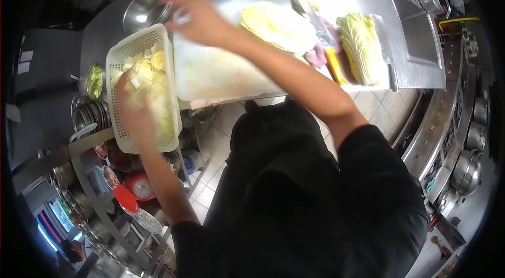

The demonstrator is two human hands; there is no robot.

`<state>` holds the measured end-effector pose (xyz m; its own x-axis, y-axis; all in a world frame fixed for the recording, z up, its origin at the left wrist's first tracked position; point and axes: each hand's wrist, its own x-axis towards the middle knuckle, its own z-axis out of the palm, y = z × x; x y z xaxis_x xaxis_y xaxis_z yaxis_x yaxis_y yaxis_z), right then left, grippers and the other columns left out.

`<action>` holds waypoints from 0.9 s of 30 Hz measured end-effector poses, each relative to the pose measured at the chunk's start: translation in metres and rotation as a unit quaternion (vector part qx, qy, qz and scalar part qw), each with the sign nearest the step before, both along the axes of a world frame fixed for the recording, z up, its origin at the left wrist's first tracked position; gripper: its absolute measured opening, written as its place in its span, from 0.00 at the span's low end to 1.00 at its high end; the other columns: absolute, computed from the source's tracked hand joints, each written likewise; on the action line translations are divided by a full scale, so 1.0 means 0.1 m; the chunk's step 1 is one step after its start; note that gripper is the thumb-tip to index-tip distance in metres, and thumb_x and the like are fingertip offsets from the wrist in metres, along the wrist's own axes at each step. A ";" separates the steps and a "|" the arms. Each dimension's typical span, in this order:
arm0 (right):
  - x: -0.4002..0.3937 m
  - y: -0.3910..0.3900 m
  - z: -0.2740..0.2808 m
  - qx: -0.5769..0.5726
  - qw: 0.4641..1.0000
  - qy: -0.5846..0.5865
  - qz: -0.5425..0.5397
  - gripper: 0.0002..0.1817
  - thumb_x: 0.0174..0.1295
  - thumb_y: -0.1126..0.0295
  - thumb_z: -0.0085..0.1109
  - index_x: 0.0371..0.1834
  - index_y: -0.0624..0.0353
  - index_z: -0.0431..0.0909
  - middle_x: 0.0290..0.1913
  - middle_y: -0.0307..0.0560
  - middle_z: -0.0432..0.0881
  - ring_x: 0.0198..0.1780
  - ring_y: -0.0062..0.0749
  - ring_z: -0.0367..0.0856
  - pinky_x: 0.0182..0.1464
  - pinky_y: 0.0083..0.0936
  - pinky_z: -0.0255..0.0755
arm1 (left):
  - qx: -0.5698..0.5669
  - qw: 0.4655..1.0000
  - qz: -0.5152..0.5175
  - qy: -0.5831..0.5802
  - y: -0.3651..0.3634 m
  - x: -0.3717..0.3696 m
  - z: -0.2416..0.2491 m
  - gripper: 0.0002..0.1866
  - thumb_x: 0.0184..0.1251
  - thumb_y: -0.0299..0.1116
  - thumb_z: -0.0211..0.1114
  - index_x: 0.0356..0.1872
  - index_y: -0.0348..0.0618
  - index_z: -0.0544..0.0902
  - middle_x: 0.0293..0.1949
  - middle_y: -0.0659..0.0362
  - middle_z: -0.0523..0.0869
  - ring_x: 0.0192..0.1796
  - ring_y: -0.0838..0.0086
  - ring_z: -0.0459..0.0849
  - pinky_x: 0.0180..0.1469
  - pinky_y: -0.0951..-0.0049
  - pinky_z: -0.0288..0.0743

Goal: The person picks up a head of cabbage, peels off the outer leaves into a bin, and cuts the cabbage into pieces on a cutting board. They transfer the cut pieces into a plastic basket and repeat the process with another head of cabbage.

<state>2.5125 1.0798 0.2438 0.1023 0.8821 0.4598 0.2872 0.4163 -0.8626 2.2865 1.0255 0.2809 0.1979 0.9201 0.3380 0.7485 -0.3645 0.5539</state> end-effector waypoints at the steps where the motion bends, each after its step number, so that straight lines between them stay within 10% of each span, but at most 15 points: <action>1: 0.40 -0.25 -0.11 0.059 0.997 0.026 -0.051 0.25 0.51 0.78 0.61 0.56 0.57 0.74 0.46 0.53 0.81 0.45 0.45 0.81 0.50 0.38 0.75 | -0.029 0.995 -0.091 -0.027 -0.09 0.43 -0.11 0.31 0.51 0.16 0.61 0.61 0.41 0.72 0.59 0.53 0.75 0.63 0.62 0.73 0.68 0.66 0.61; 5: 1.69 -1.77 -0.41 -0.258 0.918 -0.091 -0.286 0.22 0.51 0.80 0.59 0.53 0.59 0.74 0.47 0.53 0.80 0.44 0.43 0.81 0.43 0.34 0.75 | -0.048 0.878 -0.412 0.238 -0.20 1.93 -0.78 0.49 0.46 0.16 0.63 0.73 0.59 0.57 0.73 0.47 0.50 0.73 0.50 0.54 0.71 0.50 0.52; 8: 2.09 -2.61 -1.26 -0.194 0.861 -0.327 -0.338 0.26 0.49 0.76 0.61 0.57 0.57 0.73 0.47 0.60 0.74 0.49 0.56 0.75 0.50 0.41 0.72 | 0.162 0.792 -0.471 0.353 -0.14 2.76 -1.27 0.53 0.46 0.26 0.68 0.75 0.64 0.49 0.73 0.45 0.51 0.73 0.54 0.56 0.63 0.34 0.55; 15: 2.01 -2.82 -1.57 -0.318 0.857 -0.291 -0.284 0.39 0.46 0.81 0.61 0.66 0.51 0.63 0.48 0.56 0.70 0.50 0.54 0.73 0.51 0.42 0.71 | 0.040 0.721 -0.499 0.479 0.08 3.26 -1.09 0.51 0.45 0.35 0.70 0.73 0.68 0.53 0.68 0.47 0.61 0.67 0.51 0.64 0.63 0.41 0.60; 20: 2.29 -2.77 -1.63 -0.314 0.889 -0.214 -0.255 0.38 0.46 0.81 0.55 0.66 0.46 0.63 0.50 0.54 0.75 0.51 0.53 0.76 0.50 0.43 0.72 | -0.083 0.917 -0.385 -0.063 0.20 2.35 -0.70 0.48 0.41 0.28 0.74 0.67 0.46 0.57 0.62 0.48 0.66 0.61 0.57 0.70 0.64 0.63 0.67; 22: 2.31 -2.76 -1.50 -0.314 0.909 -0.137 -0.236 0.34 0.48 0.81 0.52 0.63 0.47 0.65 0.46 0.60 0.81 0.50 0.57 0.78 0.50 0.44 0.71 | -0.104 0.927 -0.253 -0.257 0.09 1.67 -0.95 0.52 0.41 0.28 0.78 0.68 0.45 0.53 0.61 0.53 0.66 0.63 0.63 0.68 0.65 0.64 0.66; 27: 2.19 -3.05 -1.44 -0.365 0.907 0.166 -0.126 0.27 0.57 0.81 0.46 0.62 0.51 0.62 0.26 0.42 0.72 0.19 0.20 0.67 0.19 0.15 0.61 | -0.197 0.831 -0.046 -0.518 -0.57 0.85 -1.61 0.55 0.40 0.22 0.76 0.70 0.46 0.48 0.62 0.52 0.65 0.63 0.62 0.67 0.65 0.65 0.66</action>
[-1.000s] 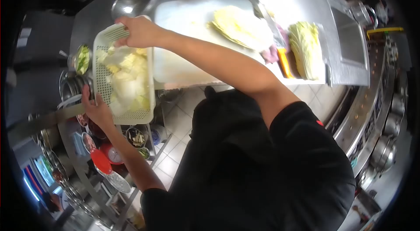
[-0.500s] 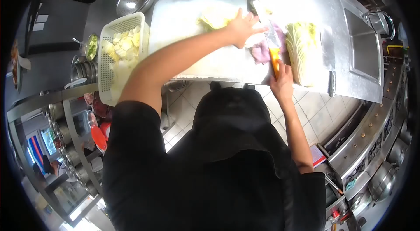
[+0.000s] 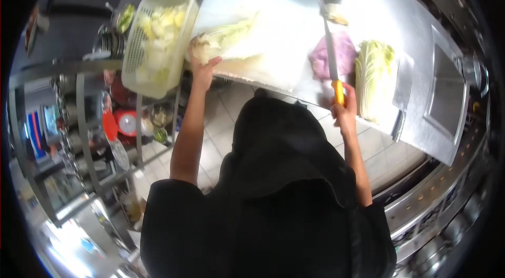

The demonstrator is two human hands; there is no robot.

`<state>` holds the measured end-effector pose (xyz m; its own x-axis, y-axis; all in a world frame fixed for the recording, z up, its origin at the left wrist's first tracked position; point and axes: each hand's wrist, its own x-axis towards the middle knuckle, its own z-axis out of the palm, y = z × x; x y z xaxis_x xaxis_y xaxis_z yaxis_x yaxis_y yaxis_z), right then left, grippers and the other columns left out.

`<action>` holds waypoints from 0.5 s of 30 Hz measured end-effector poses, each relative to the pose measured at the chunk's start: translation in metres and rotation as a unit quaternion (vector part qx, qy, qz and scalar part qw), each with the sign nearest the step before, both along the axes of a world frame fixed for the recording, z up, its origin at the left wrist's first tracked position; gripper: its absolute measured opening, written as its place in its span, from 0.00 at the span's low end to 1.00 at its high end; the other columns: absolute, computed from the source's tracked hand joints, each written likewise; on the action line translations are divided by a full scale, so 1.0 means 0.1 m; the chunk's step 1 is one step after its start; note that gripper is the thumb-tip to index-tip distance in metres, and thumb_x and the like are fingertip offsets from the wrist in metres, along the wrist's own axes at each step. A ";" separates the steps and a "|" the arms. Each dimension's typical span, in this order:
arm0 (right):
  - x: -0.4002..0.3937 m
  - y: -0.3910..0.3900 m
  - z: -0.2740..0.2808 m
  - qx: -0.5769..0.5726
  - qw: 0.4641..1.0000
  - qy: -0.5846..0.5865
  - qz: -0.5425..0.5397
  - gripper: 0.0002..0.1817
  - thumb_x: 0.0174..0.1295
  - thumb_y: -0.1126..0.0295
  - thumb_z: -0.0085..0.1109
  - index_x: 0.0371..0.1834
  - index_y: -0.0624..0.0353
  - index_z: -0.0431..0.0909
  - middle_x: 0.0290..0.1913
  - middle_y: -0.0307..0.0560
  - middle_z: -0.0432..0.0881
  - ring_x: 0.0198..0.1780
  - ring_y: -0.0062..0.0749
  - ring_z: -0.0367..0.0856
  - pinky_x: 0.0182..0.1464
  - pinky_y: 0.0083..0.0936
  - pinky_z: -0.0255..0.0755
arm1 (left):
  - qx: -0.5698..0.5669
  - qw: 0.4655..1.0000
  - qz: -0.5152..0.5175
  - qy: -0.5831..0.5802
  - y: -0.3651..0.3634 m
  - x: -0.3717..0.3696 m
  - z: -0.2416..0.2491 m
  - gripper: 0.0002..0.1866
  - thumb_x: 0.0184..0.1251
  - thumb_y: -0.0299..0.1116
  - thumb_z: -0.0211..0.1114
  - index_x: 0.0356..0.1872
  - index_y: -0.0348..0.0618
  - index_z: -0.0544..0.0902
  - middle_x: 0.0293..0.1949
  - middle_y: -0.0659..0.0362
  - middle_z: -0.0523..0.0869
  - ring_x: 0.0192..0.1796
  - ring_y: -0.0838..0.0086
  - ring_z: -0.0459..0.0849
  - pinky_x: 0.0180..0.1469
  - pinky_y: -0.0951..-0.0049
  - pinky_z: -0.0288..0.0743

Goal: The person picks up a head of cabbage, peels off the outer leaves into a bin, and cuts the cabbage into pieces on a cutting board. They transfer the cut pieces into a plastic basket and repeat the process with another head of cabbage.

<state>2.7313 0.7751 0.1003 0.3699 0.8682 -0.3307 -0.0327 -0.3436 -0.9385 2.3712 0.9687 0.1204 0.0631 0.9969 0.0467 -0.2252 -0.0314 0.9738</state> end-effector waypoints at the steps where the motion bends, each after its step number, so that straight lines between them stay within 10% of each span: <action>1: -0.09 -0.04 0.17 -0.004 0.997 0.072 -0.001 0.24 0.61 0.80 0.46 0.62 0.54 0.61 0.25 0.42 0.72 0.18 0.19 0.66 0.18 0.14 0.60 | -0.005 0.998 0.021 0.055 -0.11 -0.06 -0.05 0.55 0.40 0.20 0.75 0.70 0.46 0.50 0.63 0.52 0.64 0.64 0.62 0.66 0.65 0.65 0.65; 7: -0.32 0.29 0.26 -0.033 0.966 0.253 0.033 0.12 0.67 0.73 0.51 0.50 0.63 0.65 0.26 0.46 0.74 0.22 0.25 0.72 0.20 0.18 0.69 | 0.057 0.922 0.056 0.378 -0.40 -0.14 -0.07 0.51 0.36 0.19 0.75 0.68 0.43 0.59 0.67 0.50 0.62 0.68 0.59 0.62 0.69 0.65 0.56; 8: -0.38 0.35 0.29 0.006 0.993 0.086 0.086 0.10 0.66 0.74 0.53 0.47 0.64 0.66 0.28 0.47 0.75 0.24 0.28 0.75 0.23 0.21 0.71 | 0.078 0.913 0.044 0.397 -0.39 -0.17 -0.07 0.51 0.36 0.19 0.76 0.68 0.43 0.60 0.67 0.50 0.62 0.68 0.56 0.62 0.69 0.63 0.55; 15: -0.64 0.67 0.54 0.100 0.992 0.030 0.076 0.23 0.54 0.82 0.44 0.56 0.64 0.61 0.36 0.53 0.80 0.25 0.25 0.75 0.27 0.22 0.72 | 0.142 0.815 -0.065 0.559 -0.36 -0.11 0.34 0.36 0.43 0.27 0.75 0.58 0.47 0.72 0.66 0.52 0.61 0.72 0.57 0.56 0.69 0.43 0.49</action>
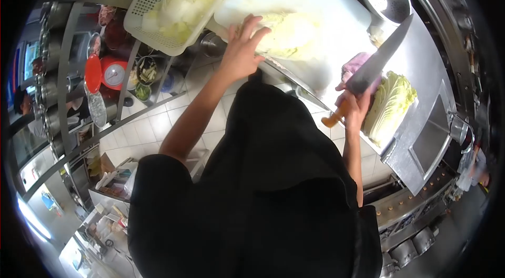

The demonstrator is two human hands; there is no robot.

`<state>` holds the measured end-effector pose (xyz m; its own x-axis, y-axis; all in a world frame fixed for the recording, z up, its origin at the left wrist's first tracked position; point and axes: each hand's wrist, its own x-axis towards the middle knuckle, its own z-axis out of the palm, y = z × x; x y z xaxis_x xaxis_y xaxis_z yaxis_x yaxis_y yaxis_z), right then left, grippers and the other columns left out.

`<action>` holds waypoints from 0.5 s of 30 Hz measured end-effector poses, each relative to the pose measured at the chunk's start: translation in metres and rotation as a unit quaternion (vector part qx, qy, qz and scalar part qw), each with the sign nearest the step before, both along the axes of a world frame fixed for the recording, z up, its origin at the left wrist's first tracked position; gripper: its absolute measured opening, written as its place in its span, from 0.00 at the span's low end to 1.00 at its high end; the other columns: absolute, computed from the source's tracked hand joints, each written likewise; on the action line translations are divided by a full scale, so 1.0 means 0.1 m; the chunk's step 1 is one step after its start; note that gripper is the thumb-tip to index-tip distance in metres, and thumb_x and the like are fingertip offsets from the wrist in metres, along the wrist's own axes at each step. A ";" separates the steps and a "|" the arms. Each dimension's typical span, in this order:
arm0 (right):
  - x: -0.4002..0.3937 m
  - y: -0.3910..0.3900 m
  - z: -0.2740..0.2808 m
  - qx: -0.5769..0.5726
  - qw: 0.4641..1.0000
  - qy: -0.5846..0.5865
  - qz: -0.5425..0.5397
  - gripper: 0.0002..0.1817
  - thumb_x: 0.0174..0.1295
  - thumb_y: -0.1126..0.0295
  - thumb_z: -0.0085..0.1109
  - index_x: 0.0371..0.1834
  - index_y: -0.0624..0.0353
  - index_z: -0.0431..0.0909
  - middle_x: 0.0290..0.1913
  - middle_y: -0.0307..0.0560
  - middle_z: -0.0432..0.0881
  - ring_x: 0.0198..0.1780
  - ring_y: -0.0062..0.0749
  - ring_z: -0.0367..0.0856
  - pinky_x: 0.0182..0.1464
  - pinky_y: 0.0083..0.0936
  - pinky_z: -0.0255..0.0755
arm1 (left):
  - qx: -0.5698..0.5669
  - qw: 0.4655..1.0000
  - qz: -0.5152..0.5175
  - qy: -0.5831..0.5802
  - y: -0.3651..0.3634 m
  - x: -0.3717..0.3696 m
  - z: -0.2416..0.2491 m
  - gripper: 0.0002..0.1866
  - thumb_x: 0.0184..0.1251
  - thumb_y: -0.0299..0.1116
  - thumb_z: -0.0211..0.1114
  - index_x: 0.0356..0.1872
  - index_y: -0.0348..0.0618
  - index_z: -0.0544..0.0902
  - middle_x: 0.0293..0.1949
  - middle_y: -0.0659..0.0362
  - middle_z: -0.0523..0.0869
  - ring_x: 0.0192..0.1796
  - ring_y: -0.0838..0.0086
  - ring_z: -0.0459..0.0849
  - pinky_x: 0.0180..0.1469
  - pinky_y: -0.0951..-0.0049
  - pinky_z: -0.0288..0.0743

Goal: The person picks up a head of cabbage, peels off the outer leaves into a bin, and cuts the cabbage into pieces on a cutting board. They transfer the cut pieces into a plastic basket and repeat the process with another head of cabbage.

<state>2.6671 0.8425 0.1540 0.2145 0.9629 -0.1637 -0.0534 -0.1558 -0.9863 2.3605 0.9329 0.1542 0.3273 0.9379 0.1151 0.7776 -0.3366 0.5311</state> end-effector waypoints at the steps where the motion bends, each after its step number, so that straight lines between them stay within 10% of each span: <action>1: -0.02 0.04 -0.03 -0.041 0.999 -0.034 -0.010 0.21 0.56 0.80 0.46 0.55 0.62 0.64 0.33 0.49 0.80 0.23 0.23 0.73 0.25 0.20 0.69 | 0.004 1.000 -0.025 0.014 0.01 0.00 -0.08 0.34 0.43 0.27 0.74 0.57 0.46 0.72 0.65 0.52 0.62 0.72 0.57 0.57 0.68 0.43 0.50; 8: -0.12 0.18 0.05 -0.168 0.933 -0.311 0.071 0.17 0.63 0.72 0.53 0.54 0.65 0.67 0.24 0.45 0.78 0.19 0.22 0.71 0.20 0.22 0.64 | 0.066 0.996 -0.041 -0.039 0.31 0.11 -0.46 0.31 0.43 0.27 0.74 0.53 0.45 0.74 0.63 0.50 0.63 0.67 0.56 0.62 0.65 0.45 0.54; 10: -0.23 0.22 0.07 -0.139 0.897 -0.416 0.053 0.17 0.64 0.73 0.53 0.55 0.65 0.67 0.24 0.47 0.78 0.20 0.28 0.73 0.24 0.27 0.67 | 0.050 0.997 -0.040 -0.035 0.40 0.24 -0.42 0.32 0.44 0.28 0.74 0.55 0.46 0.73 0.63 0.49 0.63 0.67 0.54 0.63 0.65 0.44 0.54; 12: -0.39 0.28 0.20 -0.106 0.866 -0.484 0.062 0.12 0.64 0.75 0.49 0.50 0.63 0.66 0.26 0.63 0.78 0.26 0.58 0.77 0.32 0.42 0.70 | 0.038 0.998 -0.036 -0.030 0.51 0.39 -0.28 0.34 0.44 0.30 0.75 0.57 0.47 0.72 0.64 0.48 0.63 0.66 0.53 0.64 0.64 0.43 0.55; 15: -0.43 0.33 0.24 -0.098 0.826 -0.544 0.106 0.08 0.64 0.70 0.48 0.43 0.57 0.63 0.24 0.61 0.79 0.30 0.59 0.80 0.31 0.51 0.70 | 0.103 0.993 -0.042 0.051 0.58 0.59 -0.12 0.39 0.43 0.35 0.76 0.62 0.48 0.68 0.65 0.47 0.64 0.64 0.53 0.65 0.61 0.42 0.57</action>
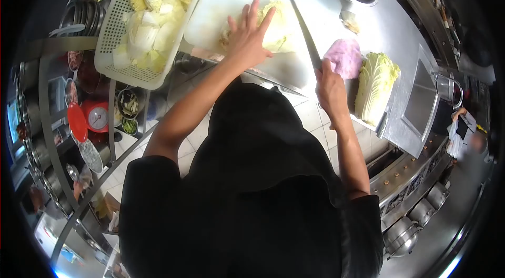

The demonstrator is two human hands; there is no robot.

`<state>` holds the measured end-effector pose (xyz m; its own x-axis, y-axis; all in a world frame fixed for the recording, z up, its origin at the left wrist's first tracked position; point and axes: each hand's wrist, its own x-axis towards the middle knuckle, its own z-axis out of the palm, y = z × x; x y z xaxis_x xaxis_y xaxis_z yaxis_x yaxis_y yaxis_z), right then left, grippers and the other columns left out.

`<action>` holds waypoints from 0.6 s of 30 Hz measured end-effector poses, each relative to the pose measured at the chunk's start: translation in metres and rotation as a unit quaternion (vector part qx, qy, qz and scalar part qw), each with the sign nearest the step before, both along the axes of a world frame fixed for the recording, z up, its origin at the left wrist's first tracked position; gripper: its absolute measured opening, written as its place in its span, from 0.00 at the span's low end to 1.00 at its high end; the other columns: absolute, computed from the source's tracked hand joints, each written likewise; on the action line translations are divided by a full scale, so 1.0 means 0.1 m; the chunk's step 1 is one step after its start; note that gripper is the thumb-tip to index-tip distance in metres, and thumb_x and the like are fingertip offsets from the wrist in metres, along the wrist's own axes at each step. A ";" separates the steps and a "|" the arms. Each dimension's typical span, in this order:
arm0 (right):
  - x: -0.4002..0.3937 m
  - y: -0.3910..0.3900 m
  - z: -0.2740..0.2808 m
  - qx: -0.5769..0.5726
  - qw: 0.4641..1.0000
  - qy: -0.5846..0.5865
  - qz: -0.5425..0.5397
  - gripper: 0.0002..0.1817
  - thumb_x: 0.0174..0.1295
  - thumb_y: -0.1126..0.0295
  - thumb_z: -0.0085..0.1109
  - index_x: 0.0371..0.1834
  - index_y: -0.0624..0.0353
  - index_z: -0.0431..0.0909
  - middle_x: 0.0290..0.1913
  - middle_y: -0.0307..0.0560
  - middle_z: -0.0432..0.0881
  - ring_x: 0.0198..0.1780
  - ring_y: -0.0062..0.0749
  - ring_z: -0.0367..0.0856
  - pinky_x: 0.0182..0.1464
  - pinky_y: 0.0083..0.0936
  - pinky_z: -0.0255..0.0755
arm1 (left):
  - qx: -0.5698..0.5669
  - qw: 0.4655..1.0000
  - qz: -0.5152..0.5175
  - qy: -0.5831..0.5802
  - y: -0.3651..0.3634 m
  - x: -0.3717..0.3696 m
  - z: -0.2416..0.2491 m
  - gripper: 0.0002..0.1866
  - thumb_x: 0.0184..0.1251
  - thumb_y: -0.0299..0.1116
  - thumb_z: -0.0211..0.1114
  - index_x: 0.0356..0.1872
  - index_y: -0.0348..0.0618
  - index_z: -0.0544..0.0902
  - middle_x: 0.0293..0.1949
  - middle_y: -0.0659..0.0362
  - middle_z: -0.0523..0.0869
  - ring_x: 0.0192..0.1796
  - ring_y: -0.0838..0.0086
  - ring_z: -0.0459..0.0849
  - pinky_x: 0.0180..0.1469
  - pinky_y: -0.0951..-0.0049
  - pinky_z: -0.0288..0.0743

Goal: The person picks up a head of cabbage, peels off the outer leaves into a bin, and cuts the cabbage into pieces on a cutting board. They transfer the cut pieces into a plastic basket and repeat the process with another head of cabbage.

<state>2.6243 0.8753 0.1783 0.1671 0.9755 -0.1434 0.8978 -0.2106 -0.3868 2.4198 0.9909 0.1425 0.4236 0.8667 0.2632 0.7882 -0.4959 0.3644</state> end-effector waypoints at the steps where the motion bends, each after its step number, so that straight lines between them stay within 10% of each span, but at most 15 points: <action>1: -0.01 0.01 0.05 -0.026 1.000 -0.014 0.009 0.08 0.64 0.71 0.48 0.43 0.57 0.63 0.25 0.62 0.79 0.30 0.60 0.80 0.31 0.51 0.70 | -0.036 0.998 -0.013 0.059 0.08 0.06 0.01 0.44 0.43 0.38 0.77 0.64 0.48 0.65 0.67 0.49 0.63 0.66 0.55 0.64 0.61 0.43 0.59; 18: -0.11 0.77 -0.43 -0.077 0.984 0.047 0.151 0.14 0.59 0.76 0.46 0.48 0.65 0.62 0.29 0.70 0.80 0.35 0.65 0.80 0.38 0.54 0.73 | -0.165 0.985 -0.009 0.056 0.22 -0.07 0.09 0.54 0.42 0.44 0.78 0.69 0.39 0.55 0.70 0.51 0.60 0.73 0.61 0.57 0.67 0.42 0.53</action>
